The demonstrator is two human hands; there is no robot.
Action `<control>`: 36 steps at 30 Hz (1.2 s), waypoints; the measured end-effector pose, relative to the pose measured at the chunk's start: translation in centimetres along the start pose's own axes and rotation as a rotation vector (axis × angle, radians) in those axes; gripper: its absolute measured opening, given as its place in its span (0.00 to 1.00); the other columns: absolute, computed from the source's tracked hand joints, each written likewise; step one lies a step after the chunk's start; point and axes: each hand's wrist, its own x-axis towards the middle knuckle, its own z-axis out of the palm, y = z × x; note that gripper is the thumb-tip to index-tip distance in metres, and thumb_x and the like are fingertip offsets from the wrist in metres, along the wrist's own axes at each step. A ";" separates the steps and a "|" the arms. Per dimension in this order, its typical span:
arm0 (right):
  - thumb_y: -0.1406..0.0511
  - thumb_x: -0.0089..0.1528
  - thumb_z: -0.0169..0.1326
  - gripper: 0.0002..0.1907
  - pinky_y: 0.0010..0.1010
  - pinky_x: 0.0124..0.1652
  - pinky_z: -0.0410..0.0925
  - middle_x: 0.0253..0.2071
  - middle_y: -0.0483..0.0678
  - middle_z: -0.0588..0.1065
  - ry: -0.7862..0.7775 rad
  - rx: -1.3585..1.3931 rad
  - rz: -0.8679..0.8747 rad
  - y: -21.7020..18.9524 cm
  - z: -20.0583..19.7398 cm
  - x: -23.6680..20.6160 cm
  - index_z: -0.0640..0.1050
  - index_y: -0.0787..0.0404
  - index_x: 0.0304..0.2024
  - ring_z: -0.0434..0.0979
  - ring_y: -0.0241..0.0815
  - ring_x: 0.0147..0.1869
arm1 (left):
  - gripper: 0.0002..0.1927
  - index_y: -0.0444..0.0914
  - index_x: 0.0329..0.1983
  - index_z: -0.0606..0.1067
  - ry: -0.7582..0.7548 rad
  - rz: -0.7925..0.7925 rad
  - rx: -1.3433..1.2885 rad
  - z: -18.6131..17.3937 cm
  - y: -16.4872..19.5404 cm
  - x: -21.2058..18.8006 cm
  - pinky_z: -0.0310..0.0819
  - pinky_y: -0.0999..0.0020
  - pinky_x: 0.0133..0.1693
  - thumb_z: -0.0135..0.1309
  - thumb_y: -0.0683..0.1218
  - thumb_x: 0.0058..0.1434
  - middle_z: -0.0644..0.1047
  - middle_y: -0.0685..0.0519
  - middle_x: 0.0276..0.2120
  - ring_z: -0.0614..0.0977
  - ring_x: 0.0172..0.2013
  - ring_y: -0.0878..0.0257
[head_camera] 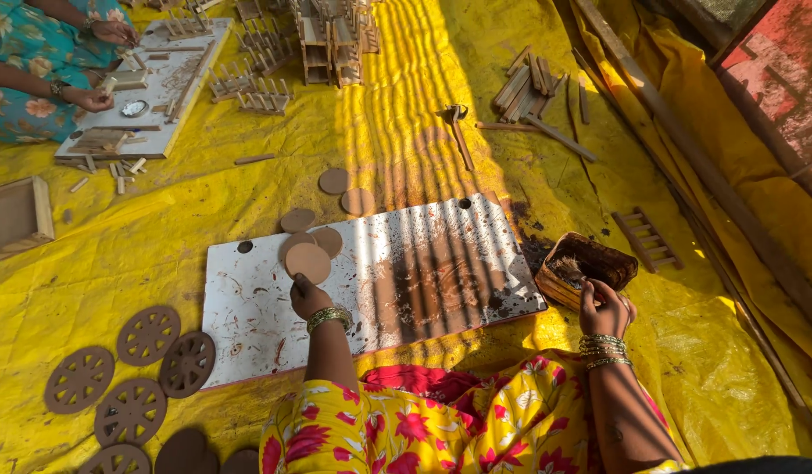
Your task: The person sits on a tarp-covered ground and uses a small brush to spread a brown paste over round wooden discs and cutout shapes, working one piece at a time on a white board. They dip the brush into a basket of paste, coat each piece, and set finished pieces aside with other completed discs.
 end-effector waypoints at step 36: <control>0.58 0.65 0.58 0.16 0.38 0.52 0.73 0.45 0.56 0.82 -0.151 0.075 0.216 -5.7 -5.3 -3.7 0.83 0.62 0.49 0.83 0.50 0.49 | 0.26 0.35 0.61 0.71 -0.509 -0.575 -0.407 -1.1 1.4 -14.2 0.77 0.64 0.38 0.54 0.56 0.67 0.78 0.47 0.49 0.83 0.41 0.57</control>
